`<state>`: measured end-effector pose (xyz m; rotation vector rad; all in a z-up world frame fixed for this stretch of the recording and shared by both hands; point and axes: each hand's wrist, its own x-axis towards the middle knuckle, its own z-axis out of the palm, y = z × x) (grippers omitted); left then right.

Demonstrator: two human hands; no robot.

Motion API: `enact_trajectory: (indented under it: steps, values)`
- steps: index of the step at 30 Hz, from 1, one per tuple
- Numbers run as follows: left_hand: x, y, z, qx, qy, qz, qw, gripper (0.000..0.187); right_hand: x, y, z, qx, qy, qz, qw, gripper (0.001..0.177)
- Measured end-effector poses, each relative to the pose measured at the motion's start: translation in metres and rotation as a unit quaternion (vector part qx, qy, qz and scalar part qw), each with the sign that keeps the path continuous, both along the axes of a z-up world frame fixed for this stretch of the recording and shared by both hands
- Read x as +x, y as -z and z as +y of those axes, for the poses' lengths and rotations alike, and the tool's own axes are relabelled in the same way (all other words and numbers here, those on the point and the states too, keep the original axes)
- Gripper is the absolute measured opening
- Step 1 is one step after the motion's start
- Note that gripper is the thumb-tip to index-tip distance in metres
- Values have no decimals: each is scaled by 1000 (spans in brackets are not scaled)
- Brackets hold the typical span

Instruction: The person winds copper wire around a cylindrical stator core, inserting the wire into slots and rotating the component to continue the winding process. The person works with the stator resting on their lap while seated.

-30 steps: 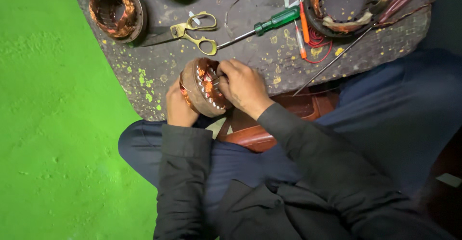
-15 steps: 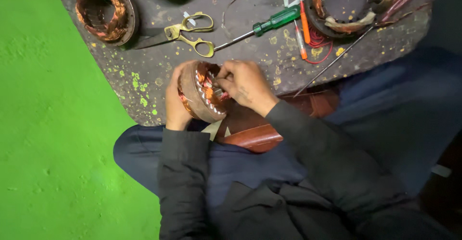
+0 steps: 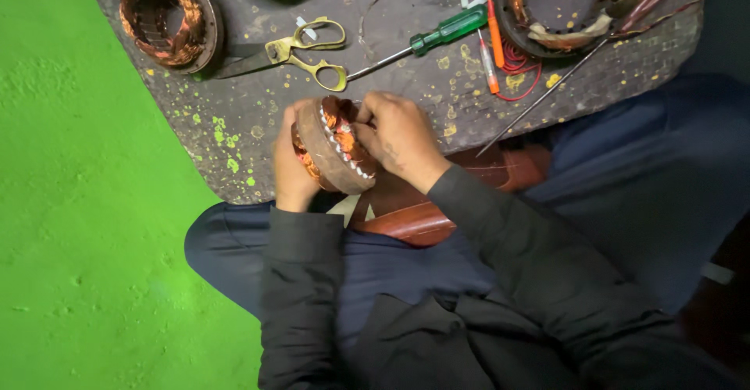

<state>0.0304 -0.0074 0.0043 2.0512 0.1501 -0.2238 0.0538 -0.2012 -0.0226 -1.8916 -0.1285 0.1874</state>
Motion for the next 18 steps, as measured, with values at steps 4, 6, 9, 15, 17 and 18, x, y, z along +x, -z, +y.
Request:
enact_trajectory:
  steps: [4,6,9,15,17,18]
  values:
    - [-3,20,3,-92,-71,37,993,28,-3,-6,-9,19,-11,84,996,19]
    - [-8,25,6,-120,-88,44,988,25,-6,-6,-12,31,-13,151,988,17]
    - [-7,23,8,-77,-70,36,994,29,-3,-2,-8,21,-12,115,993,12]
    - [-7,13,12,-100,-35,46,993,43,7,7,2,16,-62,-33,997,10]
    - [-5,14,8,-112,-71,73,988,44,6,5,1,16,-56,-16,998,10]
    - [-2,15,7,-117,-69,69,988,44,4,4,1,12,-34,-14,999,11]
